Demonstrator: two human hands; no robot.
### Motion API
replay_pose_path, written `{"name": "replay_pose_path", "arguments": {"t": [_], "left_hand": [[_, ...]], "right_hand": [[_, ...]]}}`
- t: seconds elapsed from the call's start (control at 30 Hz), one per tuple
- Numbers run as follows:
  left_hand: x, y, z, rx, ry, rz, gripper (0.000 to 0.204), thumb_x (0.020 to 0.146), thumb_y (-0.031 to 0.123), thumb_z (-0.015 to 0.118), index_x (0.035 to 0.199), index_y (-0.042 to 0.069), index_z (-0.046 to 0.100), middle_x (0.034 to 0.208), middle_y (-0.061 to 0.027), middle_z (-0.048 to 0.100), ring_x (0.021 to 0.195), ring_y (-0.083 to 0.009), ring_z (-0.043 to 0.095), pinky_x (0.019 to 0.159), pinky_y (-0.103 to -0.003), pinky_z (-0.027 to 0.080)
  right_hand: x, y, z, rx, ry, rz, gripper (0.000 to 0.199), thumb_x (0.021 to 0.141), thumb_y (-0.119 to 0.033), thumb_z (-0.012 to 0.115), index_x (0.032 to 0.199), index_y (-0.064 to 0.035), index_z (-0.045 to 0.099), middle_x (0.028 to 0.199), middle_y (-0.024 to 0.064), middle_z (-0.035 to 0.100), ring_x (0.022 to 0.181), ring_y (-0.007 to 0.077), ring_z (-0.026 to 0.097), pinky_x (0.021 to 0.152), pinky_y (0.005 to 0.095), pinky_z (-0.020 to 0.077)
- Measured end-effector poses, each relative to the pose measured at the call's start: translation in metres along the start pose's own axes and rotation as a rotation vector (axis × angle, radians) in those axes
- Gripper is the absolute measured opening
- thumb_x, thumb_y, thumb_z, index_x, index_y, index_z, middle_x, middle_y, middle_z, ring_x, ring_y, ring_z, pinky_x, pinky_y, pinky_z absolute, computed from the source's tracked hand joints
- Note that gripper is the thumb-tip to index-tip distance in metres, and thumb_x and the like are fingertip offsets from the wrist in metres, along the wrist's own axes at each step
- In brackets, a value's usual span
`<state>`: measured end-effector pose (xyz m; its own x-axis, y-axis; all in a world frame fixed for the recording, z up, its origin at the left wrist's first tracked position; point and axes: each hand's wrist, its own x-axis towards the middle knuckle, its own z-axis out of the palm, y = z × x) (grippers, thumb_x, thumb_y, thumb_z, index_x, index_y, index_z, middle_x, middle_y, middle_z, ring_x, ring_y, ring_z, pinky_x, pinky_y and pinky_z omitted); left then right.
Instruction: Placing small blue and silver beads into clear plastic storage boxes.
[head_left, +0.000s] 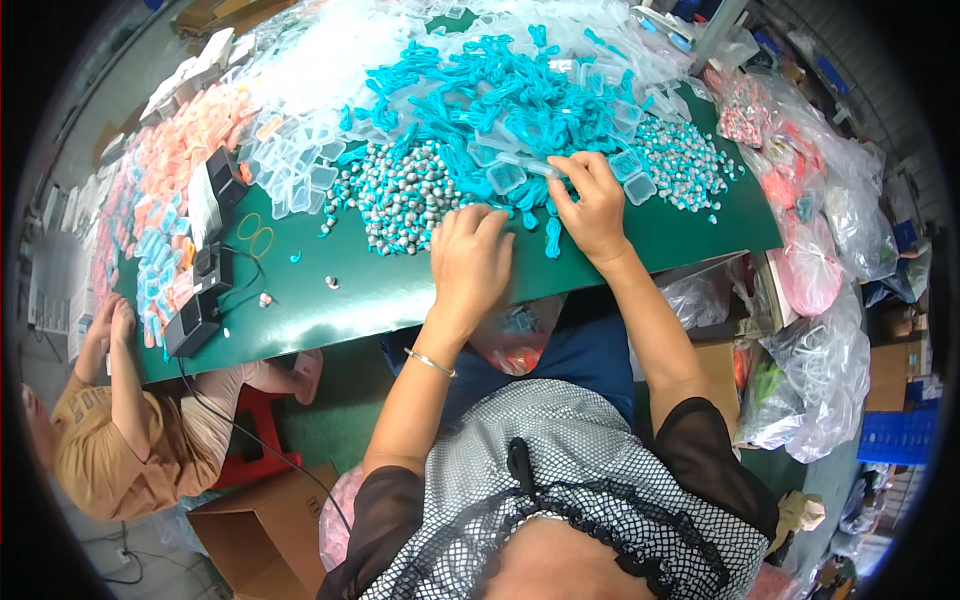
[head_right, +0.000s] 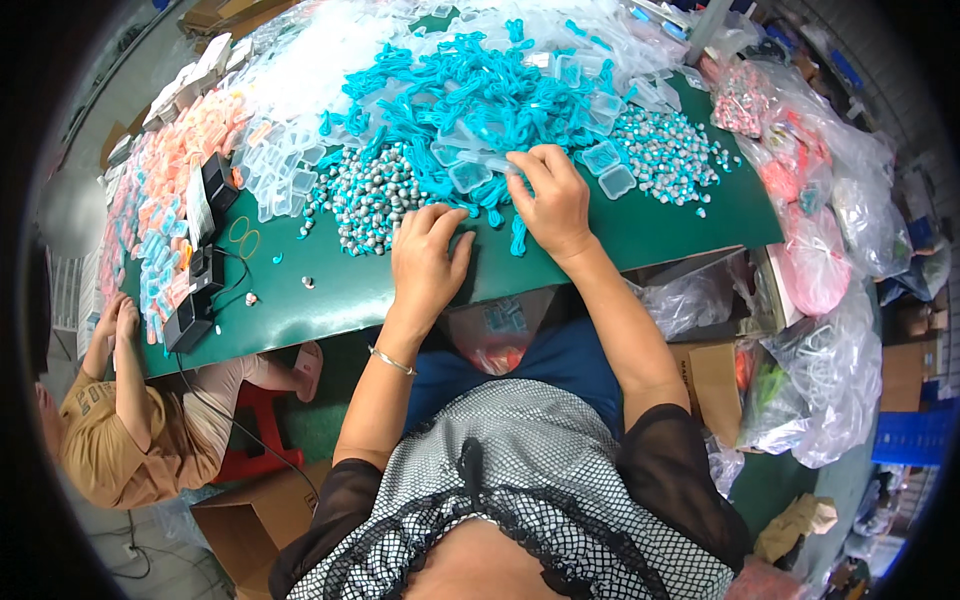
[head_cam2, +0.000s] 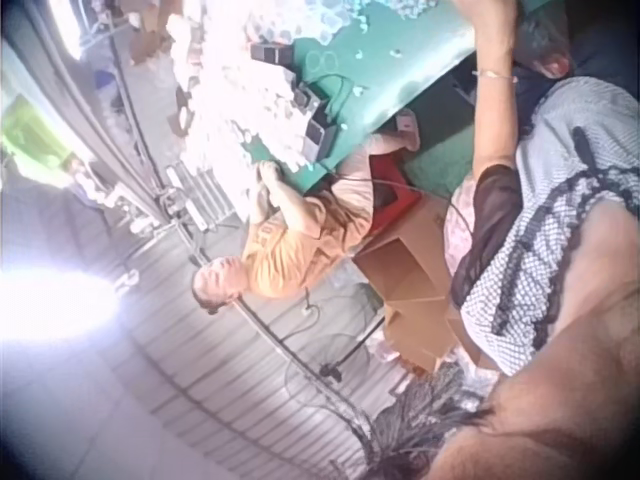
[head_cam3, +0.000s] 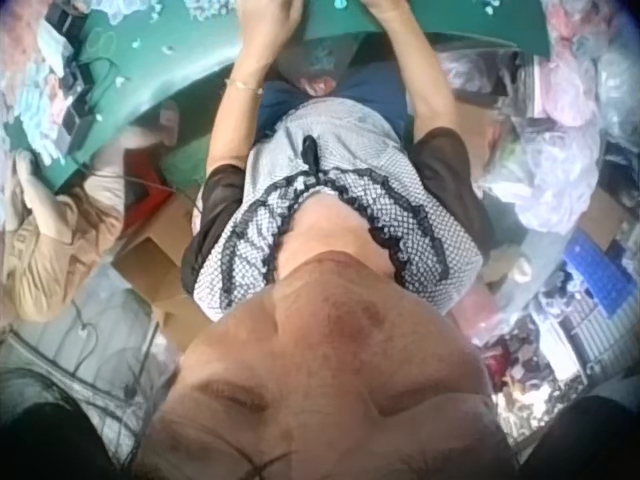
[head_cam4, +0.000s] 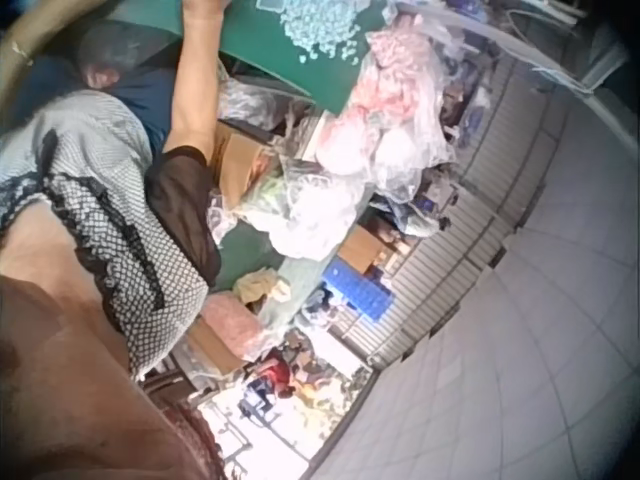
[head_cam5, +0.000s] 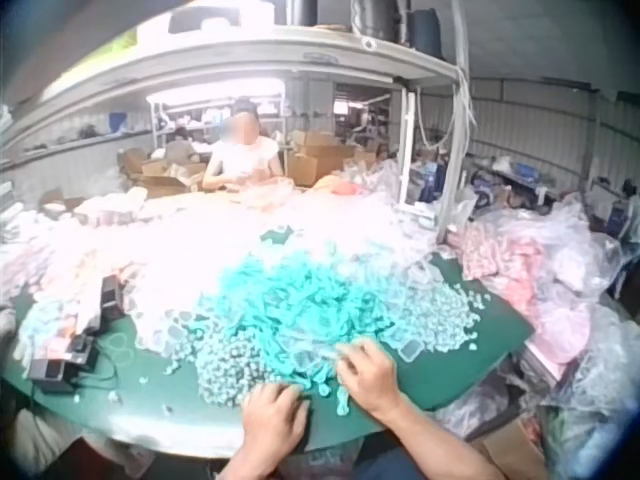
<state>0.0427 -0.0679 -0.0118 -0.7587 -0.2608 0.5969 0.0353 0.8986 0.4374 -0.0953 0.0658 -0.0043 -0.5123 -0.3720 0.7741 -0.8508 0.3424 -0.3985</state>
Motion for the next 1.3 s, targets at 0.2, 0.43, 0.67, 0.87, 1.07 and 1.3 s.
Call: {"name": "replay_pose_path", "arguments": {"t": [0.2,0.43,0.67,0.87,1.07,1.3], "left_hand": [[0.005,0.001,0.031,0.039,0.014,0.116,0.027,0.079,0.02,0.073,0.101,0.005,0.069,0.095,-0.0146,0.065,0.087,-0.0347,0.061,0.075,-0.046,0.048],[0.001,0.008,0.032,-0.06,-0.179,0.129,0.027,0.083,0.01,0.069,0.108,0.001,0.066,0.101,-0.0165,0.062,0.088,-0.0358,0.062,0.075,-0.042,0.05],[0.003,0.003,0.046,0.028,-0.221,0.042,0.026,0.084,0.008,0.067,0.109,0.001,0.063,0.101,-0.0164,0.061,0.086,-0.036,0.061,0.073,-0.044,0.048],[-0.005,-0.004,0.036,0.187,-0.135,0.001,0.028,0.083,0.007,0.067,0.11,0.003,0.062,0.1,-0.0153,0.061,0.094,-0.0365,0.059,0.077,-0.046,0.047],[-0.006,-0.023,0.027,0.472,-0.039,-0.015,0.032,0.08,0.003,0.067,0.112,0.004,0.062,0.107,-0.0156,0.061,0.1,-0.0365,0.058,0.081,-0.047,0.047],[0.005,-0.042,0.017,0.508,-0.151,-0.112,0.025,0.081,0.004,0.067,0.106,0.003,0.064,0.101,-0.0156,0.061,0.09,-0.0351,0.061,0.08,-0.045,0.048]], "right_hand": [[-0.013,0.003,-0.021,0.107,0.127,0.191,0.007,0.081,-0.01,0.066,0.087,-0.0062,0.065,0.09,0.0129,0.063,0.086,0.0334,0.061,0.076,0.0422,0.0514],[-0.035,0.013,-0.075,0.04,0.166,0.342,0.025,0.079,-0.007,0.063,0.104,-0.0096,0.067,0.074,0.0121,0.064,0.062,0.0262,0.063,0.058,0.0376,0.0497],[-0.068,0.029,-0.078,-0.401,-0.098,0.477,0.016,0.076,-0.021,0.064,0.073,-0.0054,0.063,0.068,0.0119,0.064,0.064,0.0317,0.062,0.069,0.0456,0.0423],[-0.065,0.033,-0.068,-0.462,-0.232,0.479,0.018,0.07,-0.022,0.063,0.066,-0.0056,0.063,0.064,0.0143,0.063,0.061,0.0305,0.062,0.07,0.0459,0.0394],[-0.06,0.03,-0.071,-0.447,-0.374,0.445,0.017,0.068,-0.022,0.063,0.06,-0.0062,0.063,0.058,0.0149,0.061,0.057,0.0329,0.061,0.07,0.0469,0.0399],[-0.068,0.04,-0.08,-0.432,-0.385,0.381,0.016,0.068,-0.019,0.062,0.059,-0.0059,0.063,0.056,0.0144,0.06,0.054,0.0338,0.059,0.068,0.0481,0.0403]]}}
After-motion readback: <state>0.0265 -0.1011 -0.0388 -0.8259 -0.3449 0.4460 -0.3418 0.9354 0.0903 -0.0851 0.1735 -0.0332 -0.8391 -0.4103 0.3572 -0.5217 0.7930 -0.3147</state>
